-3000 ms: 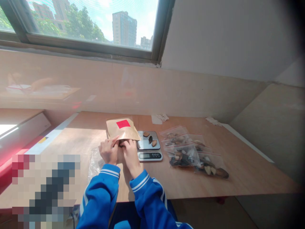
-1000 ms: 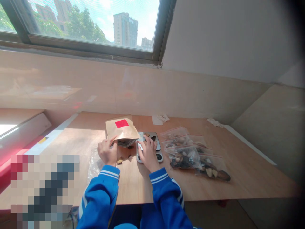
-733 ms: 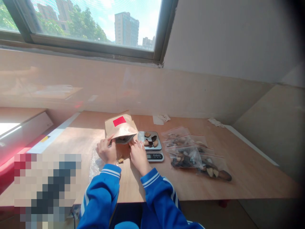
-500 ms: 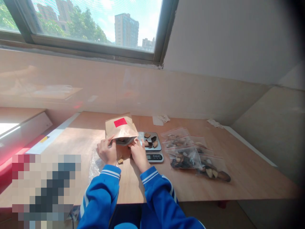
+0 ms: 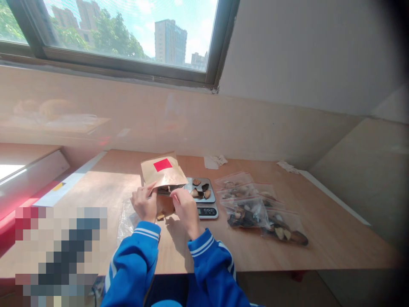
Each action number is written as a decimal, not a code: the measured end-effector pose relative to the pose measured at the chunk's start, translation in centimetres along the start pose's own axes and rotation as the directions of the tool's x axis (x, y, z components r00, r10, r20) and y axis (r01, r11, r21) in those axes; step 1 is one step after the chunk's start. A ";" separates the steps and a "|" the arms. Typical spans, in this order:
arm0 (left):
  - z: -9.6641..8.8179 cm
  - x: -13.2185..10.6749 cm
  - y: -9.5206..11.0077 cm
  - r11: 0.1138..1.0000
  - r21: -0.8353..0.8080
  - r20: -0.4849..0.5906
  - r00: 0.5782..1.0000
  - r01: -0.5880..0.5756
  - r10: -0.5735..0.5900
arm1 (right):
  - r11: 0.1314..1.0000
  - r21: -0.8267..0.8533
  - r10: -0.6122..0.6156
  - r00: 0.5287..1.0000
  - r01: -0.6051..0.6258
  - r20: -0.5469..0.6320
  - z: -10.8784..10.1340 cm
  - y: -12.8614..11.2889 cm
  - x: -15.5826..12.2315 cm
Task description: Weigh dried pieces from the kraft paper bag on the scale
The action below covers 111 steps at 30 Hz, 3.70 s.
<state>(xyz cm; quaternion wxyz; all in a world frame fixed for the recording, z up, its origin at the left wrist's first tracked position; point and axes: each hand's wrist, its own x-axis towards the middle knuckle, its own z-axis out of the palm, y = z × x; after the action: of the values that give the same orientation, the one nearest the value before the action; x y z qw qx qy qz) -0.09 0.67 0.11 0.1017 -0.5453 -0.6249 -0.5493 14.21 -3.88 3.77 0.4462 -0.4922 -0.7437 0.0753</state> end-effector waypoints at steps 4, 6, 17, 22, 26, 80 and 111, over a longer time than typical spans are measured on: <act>0.0 0.0 -0.1 1.000 0.003 0.006 1.000 -0.015 0.015 | 0.990 -0.139 0.029 0.999 -0.023 0.037 1.8 0.1 0.6; 0.0 0.0 -0.2 0.999 0.001 0.016 0.999 -0.034 0.034 | 0.985 -0.169 0.058 0.996 -0.046 0.067 2.2 0.0 0.4; 0.3 -0.4 -0.4 0.989 0.016 0.049 0.988 -0.148 0.147 | 0.886 -0.425 0.323 0.903 -0.184 0.282 2.4 -1.6 2.8; 0.1 -0.2 -0.4 0.989 0.024 0.033 0.989 -0.145 0.144 | 0.885 -0.443 0.317 0.880 -0.142 0.353 2.6 -1.5 4.0; 0.1 -0.1 -0.4 0.992 0.034 0.039 0.992 -0.120 0.119 | 0.898 -0.418 0.286 0.906 -0.140 0.312 2.2 -1.6 3.3; -0.2 0.1 0.4 0.999 0.026 0.012 0.999 -0.033 0.033 | 0.955 -0.004 0.297 0.954 -0.297 0.044 -4.9 1.5 -8.0; 0.3 0.0 0.1 0.996 -0.076 0.072 0.996 -0.043 0.048 | 0.908 -0.418 0.185 0.877 0.020 0.444 -2.4 -3.2 -20.8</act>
<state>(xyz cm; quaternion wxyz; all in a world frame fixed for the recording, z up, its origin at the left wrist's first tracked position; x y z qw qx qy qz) 0.15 0.89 0.00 0.0710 -0.5826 -0.5948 -0.5492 16.25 -22.87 -5.29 0.1338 -0.5731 -0.8066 0.0553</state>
